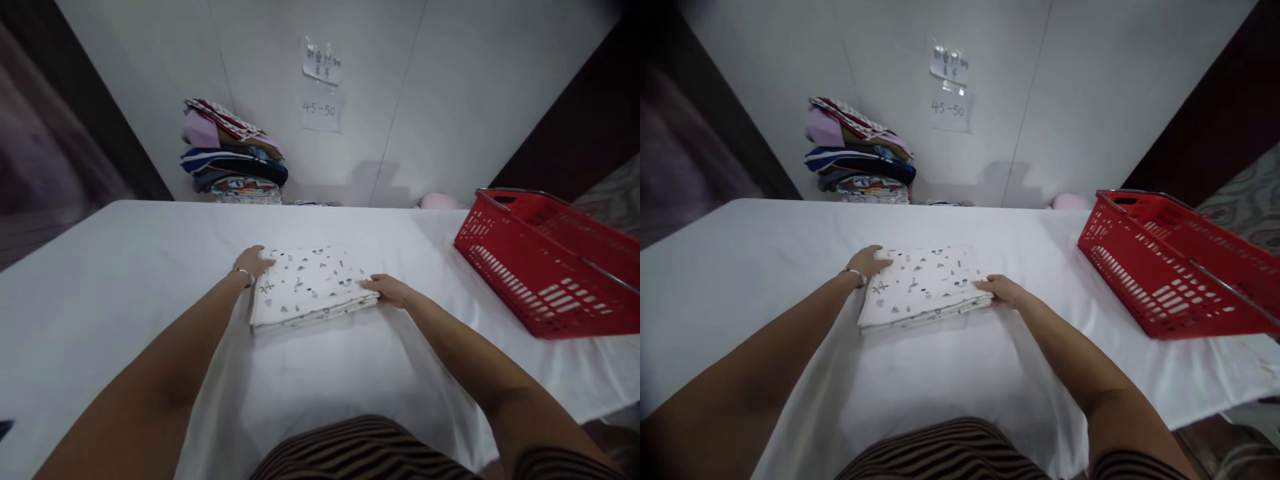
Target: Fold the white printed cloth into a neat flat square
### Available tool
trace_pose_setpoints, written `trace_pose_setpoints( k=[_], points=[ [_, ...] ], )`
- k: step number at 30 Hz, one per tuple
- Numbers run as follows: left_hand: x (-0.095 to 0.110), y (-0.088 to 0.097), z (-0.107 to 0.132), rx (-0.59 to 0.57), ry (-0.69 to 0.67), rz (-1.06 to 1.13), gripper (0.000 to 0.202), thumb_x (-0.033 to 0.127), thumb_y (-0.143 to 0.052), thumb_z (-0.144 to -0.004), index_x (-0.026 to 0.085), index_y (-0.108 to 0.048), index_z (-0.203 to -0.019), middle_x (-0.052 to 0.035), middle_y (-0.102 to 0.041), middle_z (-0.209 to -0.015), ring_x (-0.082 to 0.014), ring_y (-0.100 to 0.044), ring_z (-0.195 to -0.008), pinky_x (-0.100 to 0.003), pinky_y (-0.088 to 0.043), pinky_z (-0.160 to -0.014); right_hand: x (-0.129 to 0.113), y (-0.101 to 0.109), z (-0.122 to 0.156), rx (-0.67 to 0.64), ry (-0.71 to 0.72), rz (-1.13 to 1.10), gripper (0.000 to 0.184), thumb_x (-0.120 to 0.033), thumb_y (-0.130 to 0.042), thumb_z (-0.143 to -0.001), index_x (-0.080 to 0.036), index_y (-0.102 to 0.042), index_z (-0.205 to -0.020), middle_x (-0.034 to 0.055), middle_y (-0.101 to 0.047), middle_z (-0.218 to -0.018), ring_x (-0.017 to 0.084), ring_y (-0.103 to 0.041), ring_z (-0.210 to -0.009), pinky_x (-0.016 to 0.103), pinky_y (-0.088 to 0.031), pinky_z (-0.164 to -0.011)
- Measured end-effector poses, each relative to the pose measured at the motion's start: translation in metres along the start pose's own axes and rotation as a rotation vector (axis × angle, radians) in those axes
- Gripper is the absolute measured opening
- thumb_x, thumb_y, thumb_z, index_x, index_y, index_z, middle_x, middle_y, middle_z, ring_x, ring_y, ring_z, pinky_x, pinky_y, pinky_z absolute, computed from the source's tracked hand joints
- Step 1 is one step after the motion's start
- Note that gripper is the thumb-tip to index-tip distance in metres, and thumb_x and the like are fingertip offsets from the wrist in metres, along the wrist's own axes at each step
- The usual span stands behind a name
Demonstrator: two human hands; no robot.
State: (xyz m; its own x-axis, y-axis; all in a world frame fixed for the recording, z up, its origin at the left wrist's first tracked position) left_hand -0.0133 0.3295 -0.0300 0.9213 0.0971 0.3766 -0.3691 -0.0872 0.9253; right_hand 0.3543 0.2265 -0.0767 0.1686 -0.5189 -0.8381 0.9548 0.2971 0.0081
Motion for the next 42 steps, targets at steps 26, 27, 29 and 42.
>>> trace_pose_setpoints(
  k=[26, 27, 29, 42],
  points=[
    [0.253, -0.069, 0.177, -0.067, -0.786, -0.055, 0.028, 0.028, -0.051, -0.083, 0.024, -0.058, -0.110, -0.0055, -0.058, -0.103, -0.0193, -0.052, -0.093, -0.034, -0.043, -0.081, 0.029, -0.006, 0.031, 0.015, 0.334, -0.507, 0.048, -0.013, -0.070, -0.063, -0.019, -0.056, -0.109, 0.0020, -0.067, -0.090, 0.015, -0.064, -0.080, 0.030, -0.056, -0.073],
    [0.253, -0.071, 0.176, -0.070, -0.784, -0.063, 0.026, 0.027, -0.049, -0.085, 0.024, -0.059, -0.108, -0.0054, -0.058, -0.101, -0.0190, -0.052, -0.092, -0.034, -0.043, -0.080, 0.030, -0.004, 0.029, 0.032, 0.337, -0.505, 0.049, -0.012, -0.070, -0.063, -0.019, -0.055, -0.109, 0.0019, -0.067, -0.089, 0.016, -0.064, -0.080, 0.031, -0.056, -0.072],
    [0.253, -0.073, 0.175, -0.072, -0.783, -0.064, 0.024, 0.025, -0.046, -0.087, 0.023, -0.061, -0.105, -0.0049, -0.059, -0.099, -0.0181, -0.052, -0.091, -0.032, -0.043, -0.080, 0.032, -0.002, 0.027, 0.046, 0.345, -0.507, 0.050, -0.010, -0.070, -0.061, -0.018, -0.055, -0.108, 0.0018, -0.066, -0.087, 0.016, -0.064, -0.079, 0.031, -0.057, -0.072],
    [0.262, -0.069, 0.182, -0.065, -0.798, -0.258, 0.027, 0.018, -0.041, -0.088, 0.020, -0.057, -0.109, -0.0072, -0.060, -0.100, -0.0191, -0.054, -0.093, -0.033, -0.043, -0.076, 0.031, 0.001, 0.031, 0.062, 0.359, -0.498, 0.048, -0.007, -0.069, -0.060, -0.017, -0.055, -0.105, -0.0004, -0.065, -0.076, 0.015, -0.063, -0.072, 0.032, -0.058, -0.069]
  ],
)
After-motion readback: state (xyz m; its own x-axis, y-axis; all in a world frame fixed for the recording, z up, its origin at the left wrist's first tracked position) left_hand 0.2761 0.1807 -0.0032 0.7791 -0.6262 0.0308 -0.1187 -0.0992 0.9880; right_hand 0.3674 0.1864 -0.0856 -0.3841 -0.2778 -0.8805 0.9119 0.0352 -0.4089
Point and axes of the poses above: each hand's wrist, its own z-axis away from the middle knuckle, its own y-axis out of the back of the hand, x = y × z, the point moved 9 cm from there along -z, towards the middle knuckle
